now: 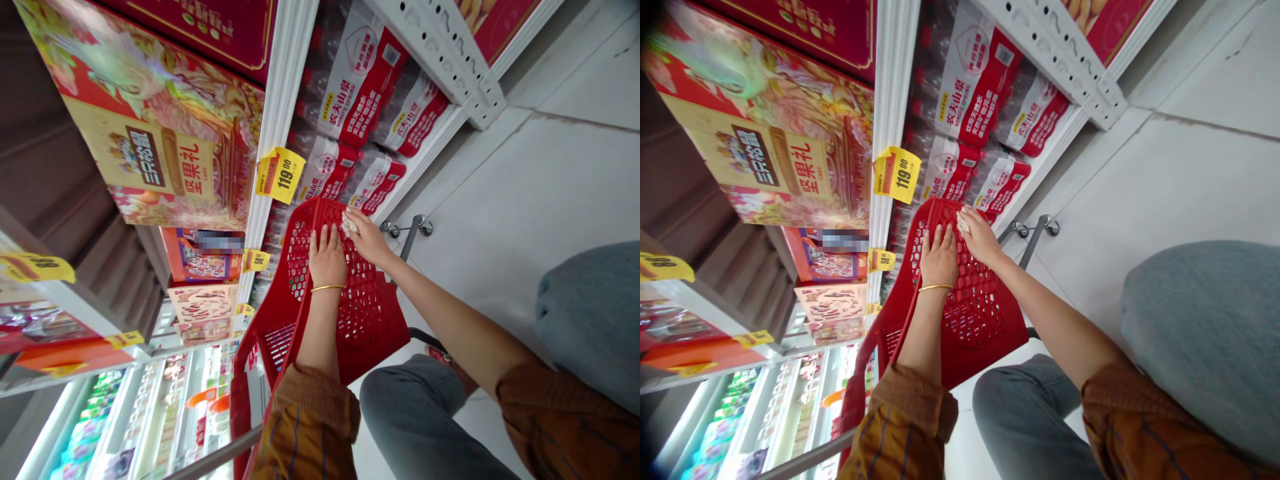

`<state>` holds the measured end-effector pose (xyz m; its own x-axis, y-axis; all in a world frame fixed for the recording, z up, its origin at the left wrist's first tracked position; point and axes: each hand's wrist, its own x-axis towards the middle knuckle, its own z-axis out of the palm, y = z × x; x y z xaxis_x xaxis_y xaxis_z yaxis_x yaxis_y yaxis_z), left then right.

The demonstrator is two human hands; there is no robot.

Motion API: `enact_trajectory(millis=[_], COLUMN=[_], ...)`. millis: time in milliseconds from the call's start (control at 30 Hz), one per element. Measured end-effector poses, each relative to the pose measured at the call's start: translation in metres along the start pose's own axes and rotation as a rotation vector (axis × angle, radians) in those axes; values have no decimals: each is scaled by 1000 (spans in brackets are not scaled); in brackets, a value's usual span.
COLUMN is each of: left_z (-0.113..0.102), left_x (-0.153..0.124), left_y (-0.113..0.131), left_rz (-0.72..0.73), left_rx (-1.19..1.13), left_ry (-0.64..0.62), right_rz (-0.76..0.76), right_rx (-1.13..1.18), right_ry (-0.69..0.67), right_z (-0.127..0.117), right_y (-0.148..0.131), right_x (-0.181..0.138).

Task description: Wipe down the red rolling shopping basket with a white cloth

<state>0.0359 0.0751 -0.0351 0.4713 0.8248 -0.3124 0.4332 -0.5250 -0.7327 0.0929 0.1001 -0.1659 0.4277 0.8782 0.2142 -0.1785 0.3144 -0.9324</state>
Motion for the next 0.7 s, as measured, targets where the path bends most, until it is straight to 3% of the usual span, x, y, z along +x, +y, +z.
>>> enact_trajectory(millis=[200,467,700], left_z=[5,7,4], left_x=[2,3,3], left_y=[1,1,1], left_rz=[2,8,18], left_rx=[-22,-32,-45], left_ry=[-27,-22,-34], right_rz=[-128,-178,-189], right_rx=[-43,-108,-60], right_ry=[-132,-196,-246], right_z=[20,13,8], right_y=[11,9,2], right_x=[-1,-15,-45])
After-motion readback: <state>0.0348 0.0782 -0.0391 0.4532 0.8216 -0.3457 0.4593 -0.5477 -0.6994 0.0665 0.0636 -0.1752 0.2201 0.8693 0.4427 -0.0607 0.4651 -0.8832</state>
